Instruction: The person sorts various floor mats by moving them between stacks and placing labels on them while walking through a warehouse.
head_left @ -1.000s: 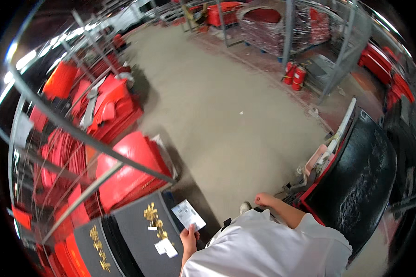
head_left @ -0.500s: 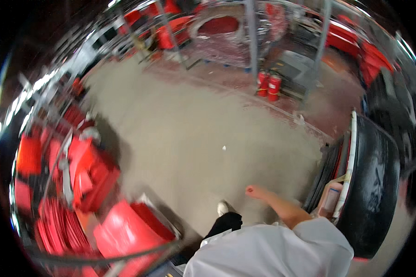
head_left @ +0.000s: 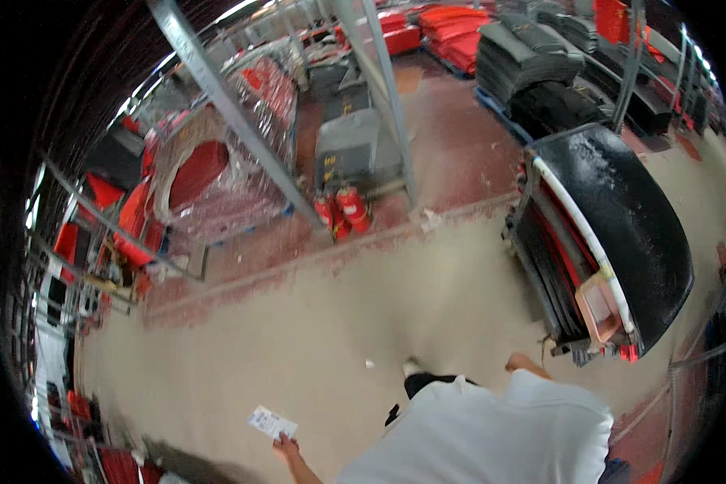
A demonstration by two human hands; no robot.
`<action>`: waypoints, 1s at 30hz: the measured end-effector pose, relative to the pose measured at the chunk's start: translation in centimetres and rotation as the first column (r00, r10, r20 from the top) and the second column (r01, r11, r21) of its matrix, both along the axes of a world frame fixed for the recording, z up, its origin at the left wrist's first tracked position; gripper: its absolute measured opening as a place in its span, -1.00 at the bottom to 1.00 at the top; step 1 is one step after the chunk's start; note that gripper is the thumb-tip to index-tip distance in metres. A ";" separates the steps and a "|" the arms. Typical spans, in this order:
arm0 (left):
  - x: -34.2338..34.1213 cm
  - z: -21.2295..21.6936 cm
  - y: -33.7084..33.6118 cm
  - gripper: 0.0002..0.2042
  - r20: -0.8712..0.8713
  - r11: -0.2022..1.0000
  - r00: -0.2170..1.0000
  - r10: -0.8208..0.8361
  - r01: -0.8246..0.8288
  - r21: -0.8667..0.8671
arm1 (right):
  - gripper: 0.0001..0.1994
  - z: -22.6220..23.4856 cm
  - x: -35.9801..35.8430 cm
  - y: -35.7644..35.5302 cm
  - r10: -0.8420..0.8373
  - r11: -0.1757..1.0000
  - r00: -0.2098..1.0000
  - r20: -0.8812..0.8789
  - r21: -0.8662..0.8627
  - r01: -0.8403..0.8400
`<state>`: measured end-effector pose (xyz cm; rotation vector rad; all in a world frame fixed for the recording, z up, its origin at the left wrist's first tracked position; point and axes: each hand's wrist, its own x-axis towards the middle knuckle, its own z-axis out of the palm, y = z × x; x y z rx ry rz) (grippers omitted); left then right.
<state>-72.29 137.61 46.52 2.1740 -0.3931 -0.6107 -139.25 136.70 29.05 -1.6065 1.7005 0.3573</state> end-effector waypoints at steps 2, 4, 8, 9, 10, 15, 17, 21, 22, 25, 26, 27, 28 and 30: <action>4.3 -0.6 -0.2 -0.78 0.058 0.998 0.997 -0.057 0.057 -0.007 | -0.82 2.7 6.8 -3.7 -0.125 0.983 0.989 0.079 0.148 0.113; 7.1 -4.4 -0.3 -0.76 0.152 0.964 0.952 -0.266 0.258 0.067 | -0.81 5.6 13.6 -9.7 -0.165 0.978 0.972 0.166 0.158 0.139; 7.7 -8.2 -2.4 -0.76 -0.017 0.602 0.732 -0.681 0.572 0.558 | -0.64 9.1 25.3 -24.0 0.023 0.993 0.966 0.256 -0.115 0.007; 7.1 -8.9 -4.8 -0.76 -0.073 0.507 0.665 -0.743 0.631 0.588 | -0.64 8.6 25.5 -26.3 -0.052 0.974 0.915 0.401 -0.182 0.135; 7.9 -9.0 -6.3 -0.76 -0.100 0.453 0.633 -0.768 0.647 0.614 | -0.65 11.7 27.5 -28.8 -0.076 0.963 0.860 0.504 -0.187 0.194; 11.4 -10.9 -15.6 -0.74 -0.141 0.208 0.401 -0.905 0.708 0.675 | -0.70 20.0 27.6 -31.1 -0.382 0.747 0.480 0.790 -0.043 0.664; 13.3 -11.1 -22.2 -0.74 -0.039 0.118 0.196 -0.980 0.725 0.679 | -0.72 16.4 24.9 -26.3 -0.553 0.581 0.367 0.748 0.031 0.813; 3.6 -8.1 -38.7 -0.71 0.163 -0.039 -0.226 -0.960 0.689 0.723 | -0.81 4.6 19.9 -4.7 -0.948 0.148 0.099 0.301 0.141 0.979; -2.9 -5.1 -39.9 -0.73 0.239 0.058 -0.161 -0.958 0.703 0.708 | -0.85 2.6 20.5 2.7 -0.979 0.199 0.198 0.040 0.035 0.979; -15.4 -6.2 -40.4 -0.71 0.046 -0.307 -0.406 -0.913 0.757 0.576 | -0.87 1.0 26.5 19.1 -0.968 -0.214 -0.216 -0.128 -0.034 0.976; -17.9 -7.2 -39.5 -0.70 -0.017 -0.444 -0.488 -0.873 0.778 0.445 | -0.86 1.7 28.9 22.2 -0.863 -0.498 -0.502 0.063 0.064 0.865; -24.9 -3.2 -34.7 -0.71 -0.044 -0.504 -0.524 -0.851 0.789 0.351 | -0.84 3.9 32.2 25.8 -0.625 -0.736 -0.759 0.182 0.185 0.651; -29.1 -2.5 -31.8 -0.70 0.009 -0.630 -0.684 -0.730 0.678 0.378 | -0.83 5.7 34.4 28.6 -0.316 -0.864 -0.912 0.263 0.317 0.391; -38.5 -0.6 -23.2 -0.73 -0.180 -0.692 -0.675 -0.716 0.719 0.056 | -0.82 4.5 38.7 32.3 0.271 -0.912 -0.906 0.325 0.389 -0.133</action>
